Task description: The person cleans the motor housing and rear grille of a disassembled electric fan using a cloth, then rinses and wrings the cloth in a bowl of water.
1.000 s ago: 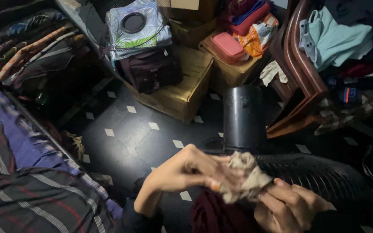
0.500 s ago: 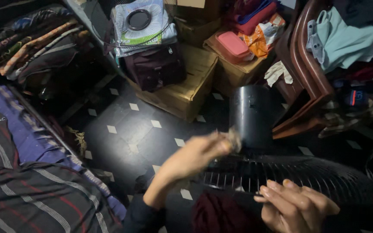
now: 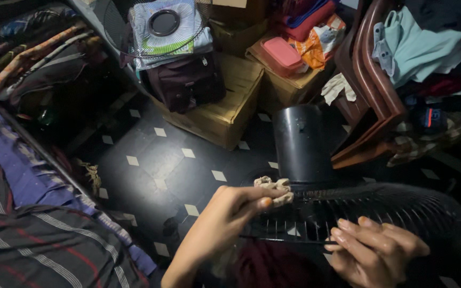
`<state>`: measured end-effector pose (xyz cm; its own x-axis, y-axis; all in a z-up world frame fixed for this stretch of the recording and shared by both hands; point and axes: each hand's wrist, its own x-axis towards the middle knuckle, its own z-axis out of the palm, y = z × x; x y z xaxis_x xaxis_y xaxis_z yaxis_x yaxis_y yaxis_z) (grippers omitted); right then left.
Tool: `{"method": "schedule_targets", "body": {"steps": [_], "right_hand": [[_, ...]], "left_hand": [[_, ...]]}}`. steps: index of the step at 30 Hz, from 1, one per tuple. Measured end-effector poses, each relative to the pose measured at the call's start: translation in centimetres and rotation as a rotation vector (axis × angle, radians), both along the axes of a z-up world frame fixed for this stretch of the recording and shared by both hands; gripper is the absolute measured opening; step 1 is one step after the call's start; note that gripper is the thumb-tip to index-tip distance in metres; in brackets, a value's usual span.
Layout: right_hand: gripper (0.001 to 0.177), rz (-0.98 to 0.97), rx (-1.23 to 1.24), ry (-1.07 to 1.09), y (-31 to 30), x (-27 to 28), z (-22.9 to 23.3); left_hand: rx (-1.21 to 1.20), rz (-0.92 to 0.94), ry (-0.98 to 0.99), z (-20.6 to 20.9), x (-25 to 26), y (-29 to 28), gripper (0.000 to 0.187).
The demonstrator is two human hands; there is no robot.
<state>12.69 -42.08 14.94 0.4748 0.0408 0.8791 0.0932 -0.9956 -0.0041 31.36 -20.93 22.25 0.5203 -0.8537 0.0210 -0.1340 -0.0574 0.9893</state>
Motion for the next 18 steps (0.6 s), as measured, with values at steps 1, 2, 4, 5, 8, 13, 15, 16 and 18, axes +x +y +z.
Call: {"method": "schedule_targets", "body": {"steps": [1,2,4,5,8,13,15,16,18], "right_hand": [[0.013,0.003,0.001,0.001,0.0,-0.1,-0.1],[0.015,-0.013,0.010,0.014,0.1,-0.2,-0.1],[0.018,-0.022,0.017,0.025,0.1,-0.4,-0.1],[0.016,-0.022,0.024,0.044,0.2,-0.5,-0.1],[0.014,-0.009,0.008,0.055,-0.4,-0.4,0.2],[0.013,-0.023,0.015,0.045,-0.3,-0.4,0.4],[0.013,-0.010,0.006,0.048,-0.3,-0.5,0.3],[0.013,-0.007,0.007,0.048,-0.2,-0.7,0.2],[0.017,-0.022,0.024,0.096,0.1,-1.1,0.1]], "left_hand": [[-0.040,0.017,-0.001,0.2,-0.3,0.5,0.032],[-0.039,0.020,0.000,0.4,-0.8,0.8,0.032],[-0.009,0.109,0.093,0.7,-1.8,1.2,0.031],[-0.010,0.113,0.093,0.8,-2.3,1.5,0.031],[-0.087,0.134,0.326,0.6,-3.3,2.5,0.030],[-0.258,-0.037,-0.091,-1.2,-3.1,5.3,0.033],[-0.325,-0.002,0.180,-2.7,-2.8,5.7,0.028],[-0.391,0.031,0.454,-3.5,-2.6,5.6,0.026],[-0.381,0.255,0.479,-4.8,-1.9,5.0,0.031]]}}
